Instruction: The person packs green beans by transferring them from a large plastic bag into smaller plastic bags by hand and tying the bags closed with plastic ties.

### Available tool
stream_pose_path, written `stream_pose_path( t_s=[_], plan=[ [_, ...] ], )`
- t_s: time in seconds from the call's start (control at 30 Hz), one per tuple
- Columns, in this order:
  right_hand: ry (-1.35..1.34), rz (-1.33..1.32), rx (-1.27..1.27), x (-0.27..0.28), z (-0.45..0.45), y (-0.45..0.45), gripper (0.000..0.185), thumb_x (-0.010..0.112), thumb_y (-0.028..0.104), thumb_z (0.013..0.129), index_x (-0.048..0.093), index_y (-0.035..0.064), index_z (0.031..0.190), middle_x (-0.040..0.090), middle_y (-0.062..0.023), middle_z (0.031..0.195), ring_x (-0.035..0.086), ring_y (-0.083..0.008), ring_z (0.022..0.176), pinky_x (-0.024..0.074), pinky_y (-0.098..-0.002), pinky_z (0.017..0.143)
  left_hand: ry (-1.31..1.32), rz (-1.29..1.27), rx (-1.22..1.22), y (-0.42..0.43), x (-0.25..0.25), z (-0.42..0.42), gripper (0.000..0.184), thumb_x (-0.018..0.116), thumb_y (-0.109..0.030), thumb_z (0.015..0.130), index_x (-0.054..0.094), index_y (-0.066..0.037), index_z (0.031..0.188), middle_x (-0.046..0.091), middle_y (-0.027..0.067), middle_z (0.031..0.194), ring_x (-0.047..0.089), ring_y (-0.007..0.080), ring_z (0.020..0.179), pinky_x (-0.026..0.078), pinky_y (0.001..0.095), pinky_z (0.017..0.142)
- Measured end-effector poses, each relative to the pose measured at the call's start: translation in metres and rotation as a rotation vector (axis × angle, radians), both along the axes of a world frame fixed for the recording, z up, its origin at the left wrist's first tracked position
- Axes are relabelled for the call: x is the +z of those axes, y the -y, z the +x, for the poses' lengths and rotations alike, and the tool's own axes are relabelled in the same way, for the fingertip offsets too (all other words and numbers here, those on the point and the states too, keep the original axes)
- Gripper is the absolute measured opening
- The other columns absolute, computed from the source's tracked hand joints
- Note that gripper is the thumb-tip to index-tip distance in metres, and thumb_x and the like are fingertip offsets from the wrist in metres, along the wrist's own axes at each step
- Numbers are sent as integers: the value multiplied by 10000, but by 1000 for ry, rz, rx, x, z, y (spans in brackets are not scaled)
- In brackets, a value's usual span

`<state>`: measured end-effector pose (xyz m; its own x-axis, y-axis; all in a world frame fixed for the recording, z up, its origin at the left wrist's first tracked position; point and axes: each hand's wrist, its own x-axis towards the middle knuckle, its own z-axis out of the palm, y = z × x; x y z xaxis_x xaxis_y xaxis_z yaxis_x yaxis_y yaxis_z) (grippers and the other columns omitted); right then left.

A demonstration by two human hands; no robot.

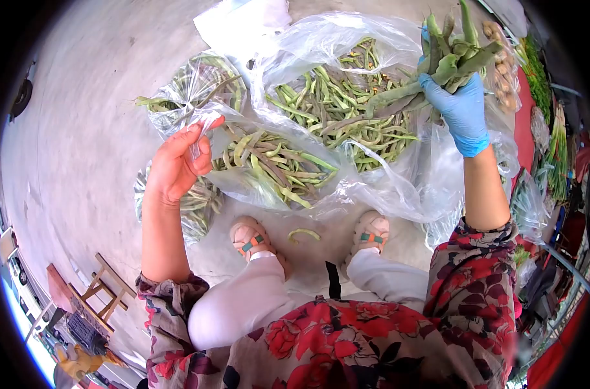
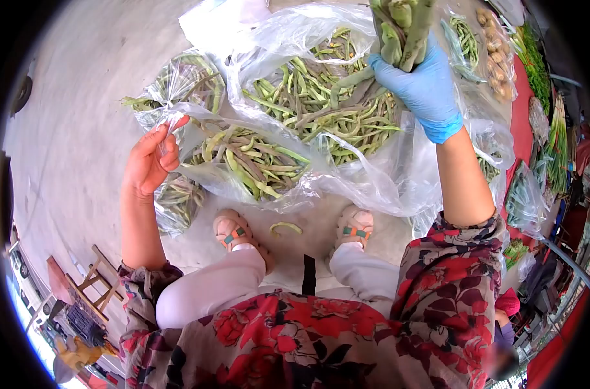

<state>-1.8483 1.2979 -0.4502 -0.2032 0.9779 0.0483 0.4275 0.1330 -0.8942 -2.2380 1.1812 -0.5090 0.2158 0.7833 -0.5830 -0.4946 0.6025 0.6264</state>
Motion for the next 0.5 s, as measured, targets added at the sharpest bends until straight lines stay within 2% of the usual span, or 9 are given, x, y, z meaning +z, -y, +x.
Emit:
stream_pose_path(
  t_s=[0.03,0.1,0.13,0.23,0.33,0.4,0.5],
  plan=[
    [-47,20,-7,10,-6,4,295,665,84,759,555,35,1028,607,-31,906,567,-98,798,472,-256,722,-4,-1,16,1,2,-2,333,455,-197,912,507,22,1157,550,-8,668,375,82,480,290,223,454],
    [-227,38,-5,25,-19,9,228,633,46,777,575,22,995,616,-40,915,581,-113,807,471,-259,736,-24,-14,56,4,7,-1,312,455,-168,913,487,22,1159,540,4,666,368,67,489,274,205,437],
    [-296,35,-17,32,-26,11,218,627,34,780,580,15,992,619,-44,919,586,-118,813,469,-257,746,-6,-36,74,3,9,-1,232,450,-153,916,516,-12,1089,524,14,653,356,62,474,259,198,415],
    [-401,50,-54,41,-47,19,236,628,53,779,568,2,1002,619,-53,930,593,-130,828,476,-269,753,238,-8,35,5,-4,-16,179,428,-146,926,523,-34,1028,501,12,646,326,53,447,230,184,384],
    [-409,85,-109,45,-79,31,253,626,36,779,545,5,1017,603,-68,969,584,-142,859,473,-291,779,320,-38,31,4,-4,-18,180,399,-141,938,517,-50,1038,451,-1,634,299,43,426,207,176,361],
    [-129,241,126,46,-96,40,279,657,63,751,531,-3,991,611,-69,936,592,-131,819,482,-282,738,401,-61,28,6,-4,-21,184,390,-142,941,514,-55,1047,430,-6,626,300,43,424,209,176,359],
    [78,205,289,31,-116,56,372,703,107,692,504,6,989,615,-73,873,597,-115,767,487,-269,678,495,-117,65,9,-5,-23,197,372,-146,947,510,-58,1056,398,-10,615,302,46,419,216,174,356]
  ],
)
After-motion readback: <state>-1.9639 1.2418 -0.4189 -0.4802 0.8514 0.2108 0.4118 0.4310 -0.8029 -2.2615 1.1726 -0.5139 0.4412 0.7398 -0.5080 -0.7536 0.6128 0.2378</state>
